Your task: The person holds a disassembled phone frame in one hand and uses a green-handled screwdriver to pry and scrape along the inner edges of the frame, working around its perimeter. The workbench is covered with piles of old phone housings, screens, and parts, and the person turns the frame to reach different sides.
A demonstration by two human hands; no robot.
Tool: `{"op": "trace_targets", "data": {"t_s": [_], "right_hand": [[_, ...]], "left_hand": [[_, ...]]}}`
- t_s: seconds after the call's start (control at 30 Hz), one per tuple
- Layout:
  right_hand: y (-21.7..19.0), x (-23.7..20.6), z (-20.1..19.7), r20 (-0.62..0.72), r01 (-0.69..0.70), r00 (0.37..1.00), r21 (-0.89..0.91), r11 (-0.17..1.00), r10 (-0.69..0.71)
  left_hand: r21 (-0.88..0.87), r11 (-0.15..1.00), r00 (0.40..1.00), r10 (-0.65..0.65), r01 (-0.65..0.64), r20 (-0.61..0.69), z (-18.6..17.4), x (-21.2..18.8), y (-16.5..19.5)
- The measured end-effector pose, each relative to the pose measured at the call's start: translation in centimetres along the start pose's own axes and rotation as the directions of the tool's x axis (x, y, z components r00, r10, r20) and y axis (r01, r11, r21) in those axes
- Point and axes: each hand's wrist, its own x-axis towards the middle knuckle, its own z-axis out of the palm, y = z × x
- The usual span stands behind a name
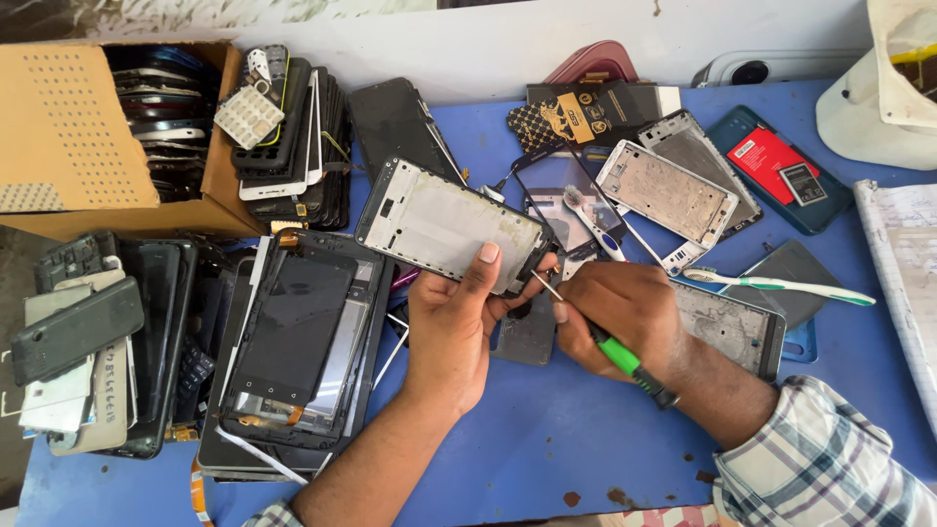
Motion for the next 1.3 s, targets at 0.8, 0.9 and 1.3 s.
{"op": "trace_targets", "data": {"t_s": [0.8,0.9,1.3], "right_hand": [[0.20,0.10,0.04,-0.026,0.079,0.997,0.016,0.997,-0.078],[0.22,0.06,0.11,0.008,0.037,0.999,0.024,0.999,-0.037],[0.08,0.00,0.11,-0.051,-0.054,0.997,-0.039,0.998,0.052]], "left_hand": [[0.005,0.999,0.999,0.031,-0.032,0.033,0.02,-0.02,-0.02],[0.007,1.000,0.999,0.027,-0.027,0.036,-0.01,-0.11,-0.04],[0.018,1.000,0.999,0.023,-0.023,0.033,-0.01,-0.15,-0.11]]}}
